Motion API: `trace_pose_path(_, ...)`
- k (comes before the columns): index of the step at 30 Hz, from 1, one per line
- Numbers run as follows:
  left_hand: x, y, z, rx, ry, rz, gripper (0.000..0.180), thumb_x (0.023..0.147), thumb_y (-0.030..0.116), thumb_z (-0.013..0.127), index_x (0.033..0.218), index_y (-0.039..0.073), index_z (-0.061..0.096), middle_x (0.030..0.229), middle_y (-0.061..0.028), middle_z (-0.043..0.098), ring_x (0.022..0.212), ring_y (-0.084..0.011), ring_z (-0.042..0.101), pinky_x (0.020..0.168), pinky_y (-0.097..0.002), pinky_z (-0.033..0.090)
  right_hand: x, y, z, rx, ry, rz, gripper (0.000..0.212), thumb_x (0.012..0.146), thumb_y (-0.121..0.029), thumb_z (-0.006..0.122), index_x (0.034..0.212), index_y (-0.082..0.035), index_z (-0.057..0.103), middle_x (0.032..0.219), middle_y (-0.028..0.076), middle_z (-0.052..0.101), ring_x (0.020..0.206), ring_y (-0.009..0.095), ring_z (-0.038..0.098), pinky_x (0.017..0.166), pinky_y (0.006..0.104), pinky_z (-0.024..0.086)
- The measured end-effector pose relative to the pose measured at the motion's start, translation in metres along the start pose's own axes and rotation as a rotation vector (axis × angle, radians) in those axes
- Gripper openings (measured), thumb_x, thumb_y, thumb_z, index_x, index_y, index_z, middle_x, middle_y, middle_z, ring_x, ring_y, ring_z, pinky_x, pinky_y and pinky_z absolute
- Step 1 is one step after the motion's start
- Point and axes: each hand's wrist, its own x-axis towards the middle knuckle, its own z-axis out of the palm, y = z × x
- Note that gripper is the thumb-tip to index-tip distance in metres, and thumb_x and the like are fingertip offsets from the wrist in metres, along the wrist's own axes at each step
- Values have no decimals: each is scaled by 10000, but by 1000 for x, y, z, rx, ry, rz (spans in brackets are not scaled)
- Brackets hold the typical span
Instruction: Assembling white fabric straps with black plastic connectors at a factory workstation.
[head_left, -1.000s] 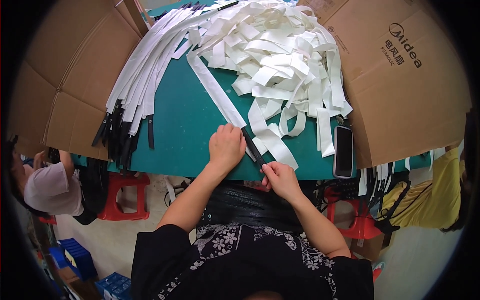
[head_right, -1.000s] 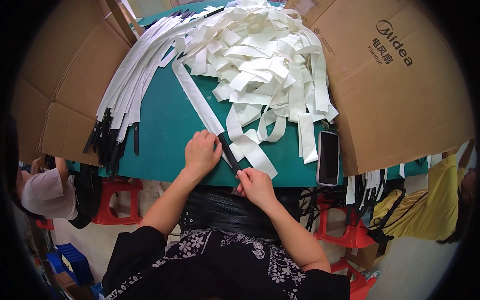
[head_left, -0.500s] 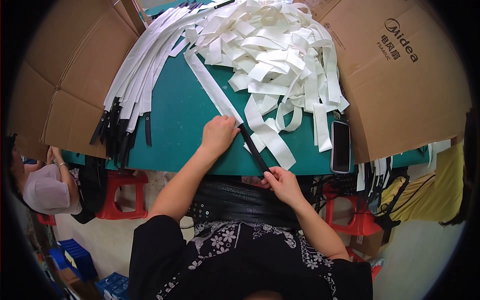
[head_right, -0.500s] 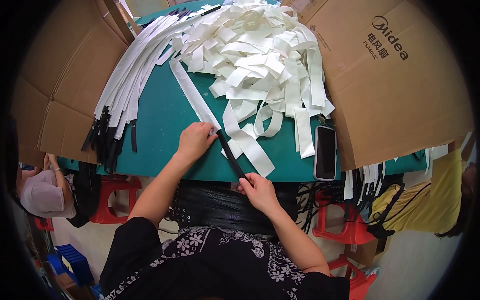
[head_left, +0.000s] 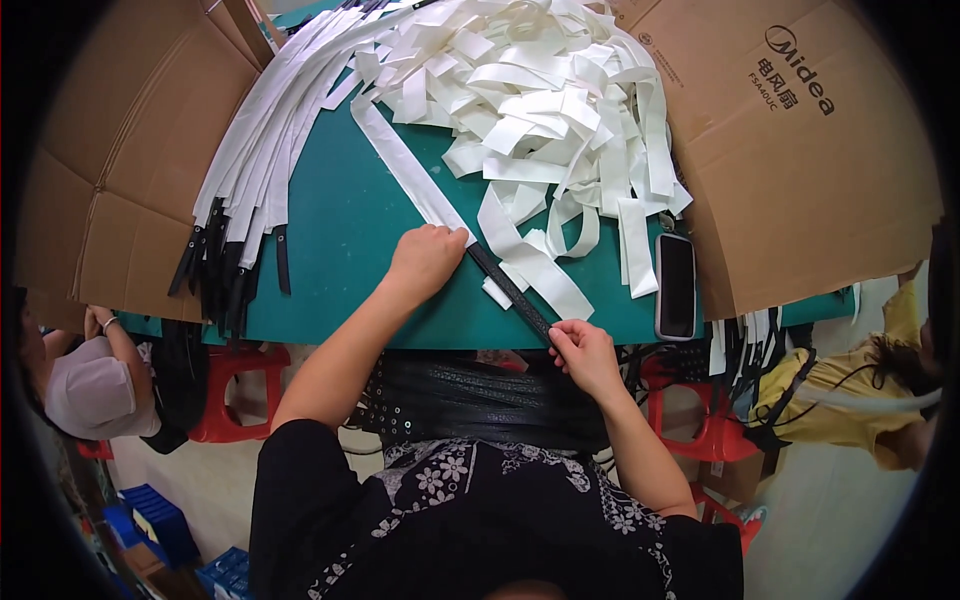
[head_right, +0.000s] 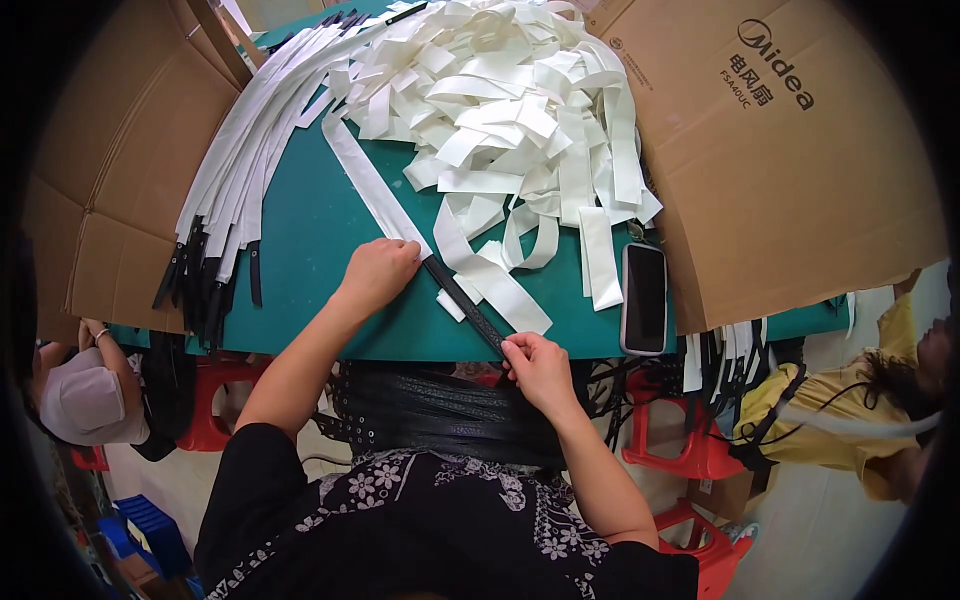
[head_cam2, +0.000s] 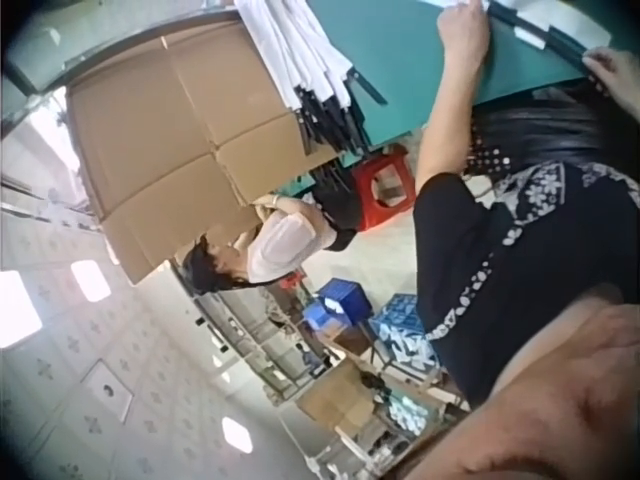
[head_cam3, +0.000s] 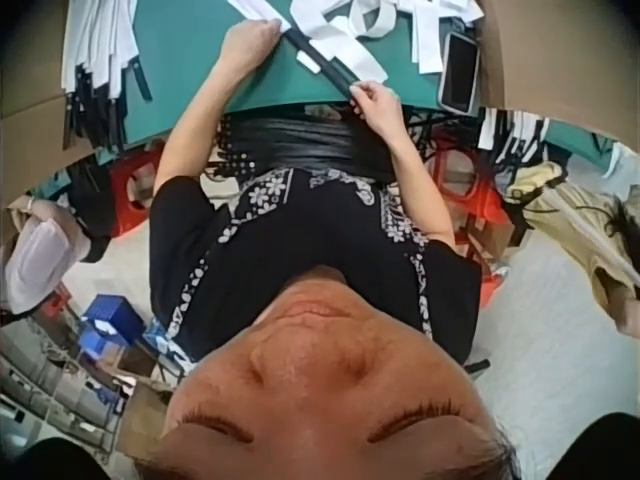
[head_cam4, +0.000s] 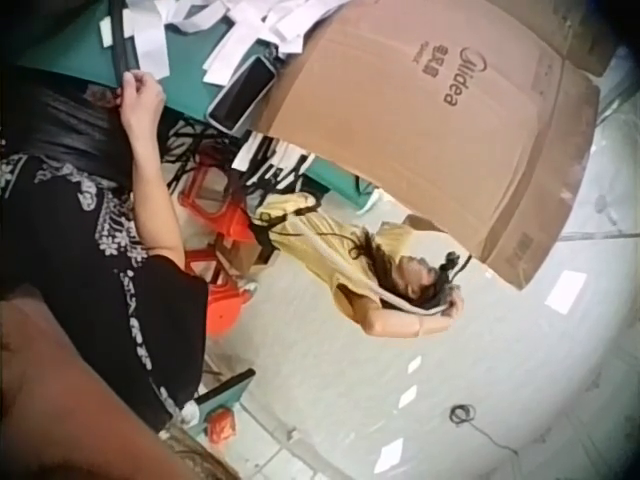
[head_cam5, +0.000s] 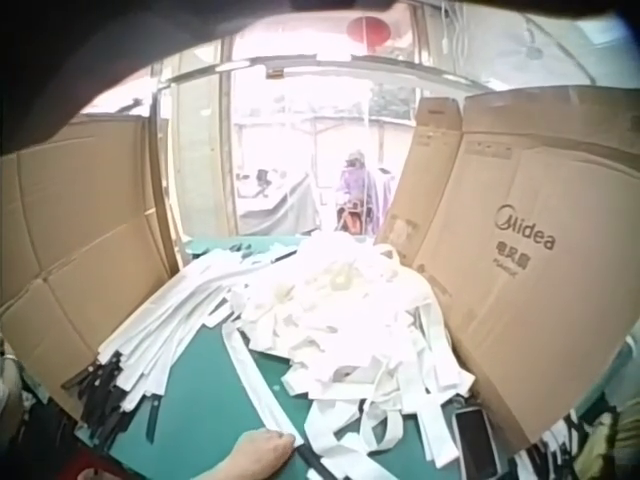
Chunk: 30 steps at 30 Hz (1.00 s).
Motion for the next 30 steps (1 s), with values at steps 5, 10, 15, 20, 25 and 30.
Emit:
trace_pose_path(5, -2, -1, 16, 63, 169, 114, 91, 728, 111, 541, 692, 27, 547, 731, -126, 589, 638, -246, 595, 558, -371, 479, -2, 2, 2, 16, -54, -48, 204, 849, -163, 550, 934, 22, 570, 654, 27, 590, 518, 62, 521, 463, 189, 421)
trace_pose_path(10, -5, -10, 3, -556, 133, -227, 133, 699, 123, 610, 755, 3, 603, 692, -94, 592, 593, -199, 566, 548, -291, 451, -6, -5, 1, 63, -123, -20, 194, 854, -154, 544, 939, 19, 557, 628, 24, 584, 500, 60, 510, 460, 182, 407)
trace_pose_path(15, -4, -22, -9, -745, -104, -406, 163, 725, 137, 631, 790, -12, 638, 643, -63, 600, 585, -113, 548, 567, -241, 443, -11, -15, 0, 6, -111, -22, 201, 844, -160, 557, 930, 22, 568, 597, 29, 585, 475, 59, 509, 446, 185, 397)
trace_pose_path(20, -2, -40, -9, -902, -283, -389, 164, 751, 125, 633, 778, -36, 638, 652, -37, 605, 585, -92, 547, 559, -229, 444, -11, -14, 0, -67, -59, -52, 209, 832, -162, 568, 913, 30, 581, 584, 36, 592, 455, 62, 510, 432, 192, 394)
trace_pose_path(25, -3, -37, -14, -930, -311, -411, 172, 747, 141, 646, 770, -28, 633, 659, -42, 608, 601, -99, 552, 581, -244, 455, -7, -2, 1, -100, -22, -42, 222, 824, -187, 569, 912, 14, 599, 586, 46, 611, 463, 88, 543, 443, 220, 423)
trace_pose_path(30, -3, -21, -14, -598, -78, -216, 164, 729, 162, 659, 778, 7, 639, 737, -58, 612, 663, -166, 578, 627, -274, 468, -8, -4, 1, -113, -24, -45, 227, 823, -187, 570, 916, 18, 598, 588, 52, 612, 464, 88, 547, 447, 222, 425)
